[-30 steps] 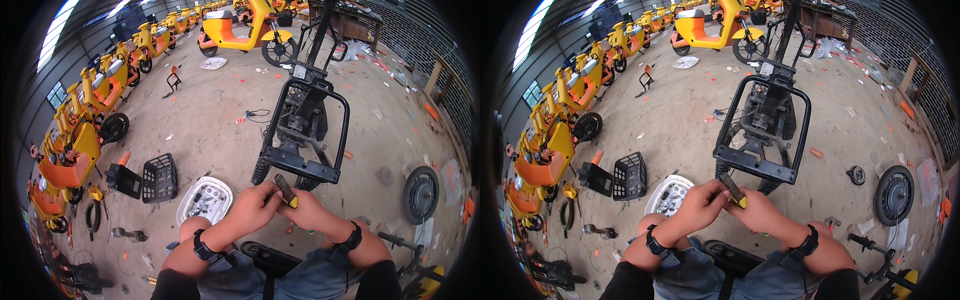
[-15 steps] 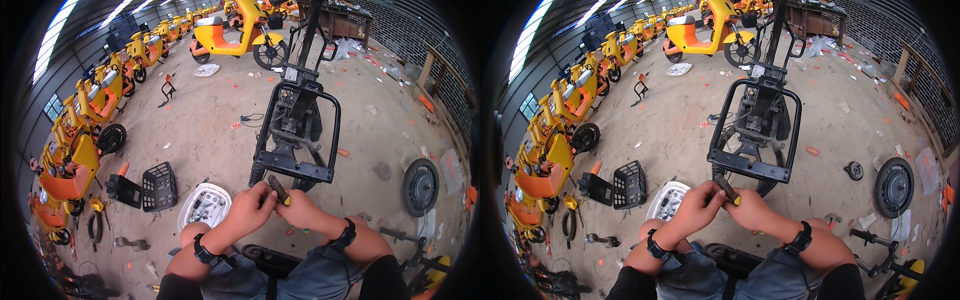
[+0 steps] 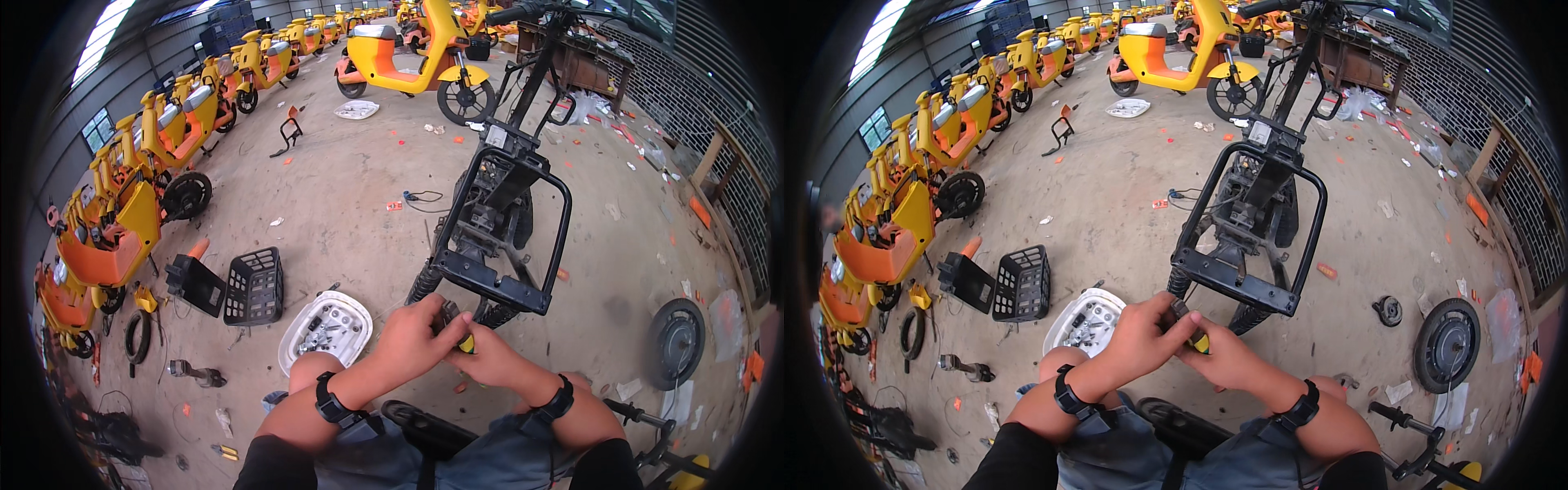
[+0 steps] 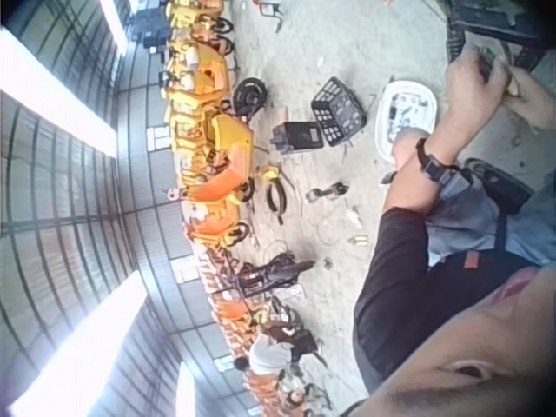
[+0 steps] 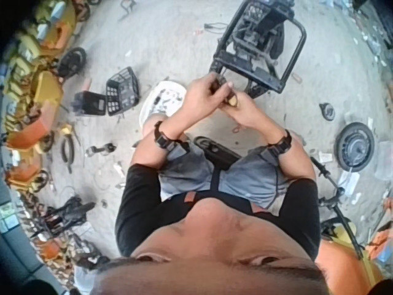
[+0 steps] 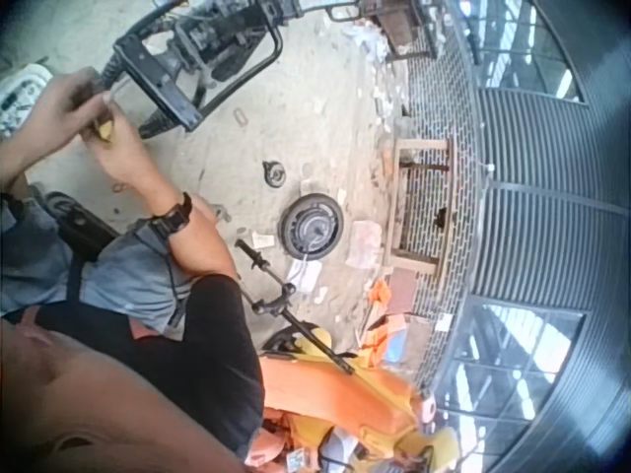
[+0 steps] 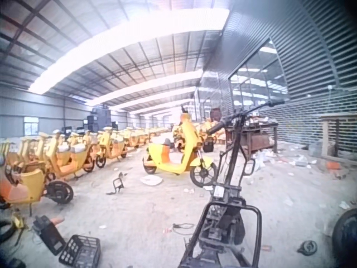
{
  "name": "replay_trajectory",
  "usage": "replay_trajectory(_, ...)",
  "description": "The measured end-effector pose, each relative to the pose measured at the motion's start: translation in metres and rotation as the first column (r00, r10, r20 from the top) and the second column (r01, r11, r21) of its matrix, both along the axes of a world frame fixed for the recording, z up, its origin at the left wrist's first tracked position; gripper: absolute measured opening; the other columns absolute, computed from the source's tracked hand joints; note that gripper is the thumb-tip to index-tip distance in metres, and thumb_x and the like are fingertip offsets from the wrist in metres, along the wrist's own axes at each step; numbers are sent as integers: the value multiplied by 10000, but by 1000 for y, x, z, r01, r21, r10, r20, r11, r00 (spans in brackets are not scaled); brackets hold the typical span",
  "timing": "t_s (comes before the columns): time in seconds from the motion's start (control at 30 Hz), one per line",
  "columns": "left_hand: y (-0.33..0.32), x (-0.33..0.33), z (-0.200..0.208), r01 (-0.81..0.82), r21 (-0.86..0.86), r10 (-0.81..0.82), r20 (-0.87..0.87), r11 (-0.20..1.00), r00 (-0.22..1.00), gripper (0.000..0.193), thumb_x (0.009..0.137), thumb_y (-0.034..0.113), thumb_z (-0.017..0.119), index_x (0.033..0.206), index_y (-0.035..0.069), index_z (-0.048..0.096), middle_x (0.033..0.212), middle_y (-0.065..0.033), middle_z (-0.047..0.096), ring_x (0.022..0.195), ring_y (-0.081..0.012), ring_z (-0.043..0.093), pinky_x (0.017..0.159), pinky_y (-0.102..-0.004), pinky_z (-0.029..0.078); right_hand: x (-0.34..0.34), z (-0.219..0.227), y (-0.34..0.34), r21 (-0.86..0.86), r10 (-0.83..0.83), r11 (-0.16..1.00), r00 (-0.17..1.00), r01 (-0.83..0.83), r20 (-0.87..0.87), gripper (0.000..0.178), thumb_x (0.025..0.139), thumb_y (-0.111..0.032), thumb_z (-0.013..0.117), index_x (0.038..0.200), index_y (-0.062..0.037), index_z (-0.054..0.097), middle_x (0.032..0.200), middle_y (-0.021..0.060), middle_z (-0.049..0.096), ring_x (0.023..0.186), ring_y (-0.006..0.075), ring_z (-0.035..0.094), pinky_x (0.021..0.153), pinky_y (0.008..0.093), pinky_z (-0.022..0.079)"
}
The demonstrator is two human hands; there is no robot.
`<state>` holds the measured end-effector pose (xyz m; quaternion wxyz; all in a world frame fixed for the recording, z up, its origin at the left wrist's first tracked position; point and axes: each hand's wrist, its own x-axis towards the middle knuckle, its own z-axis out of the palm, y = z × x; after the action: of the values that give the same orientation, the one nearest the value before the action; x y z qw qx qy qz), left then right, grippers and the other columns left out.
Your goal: The person uses pliers to manipulate a small metal component on the front frame of a scooter. The person holds the component with one hand and uses the pliers with the other to adjust or secure it.
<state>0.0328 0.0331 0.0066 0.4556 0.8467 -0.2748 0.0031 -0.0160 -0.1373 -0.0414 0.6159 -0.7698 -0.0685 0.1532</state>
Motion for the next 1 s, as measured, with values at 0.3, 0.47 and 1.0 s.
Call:
replay_trajectory(0.3, 5, 4, 6, -121, -270, 94, -108, 955, 990, 368, 930, 310, 700, 821, -16, 568, 578, -66, 598, 499, -104, 574, 455, -271, 421, -1, -2, 0, 128, 85, 989, 991, -71, -106, 373, 955, -207, 623, 1275, -57, 506, 967, 60, 629, 619, 113, 611, 413, 277, 490)
replay_trajectory(0.47, 6, 8, 9, -77, -180, 52, -142, 981, 989, 374, 968, 324, 649, 861, -25, 566, 618, -96, 629, 544, -161, 646, 475, -299, 460, -2, 5, 4, 114, 32, 993, 986, -13, -165, 306, 957, -216, 623, 1197, -49, 532, 1006, 69, 642, 674, 136, 667, 404, 274, 473)
replay_trajectory(1.0, 3, 10, 0, -14, -71, 5, -113, 997, 994, 317, 1028, 279, 549, 907, -10, 599, 627, -95, 570, 543, -144, 504, 508, -321, 405, -4, 14, -1, 139, -52, 987, 976, 82, -211, 328, 978, -306, 594, 1183, -55, 542, 778, 51, 647, 412, 106, 487, 358, 274, 398)
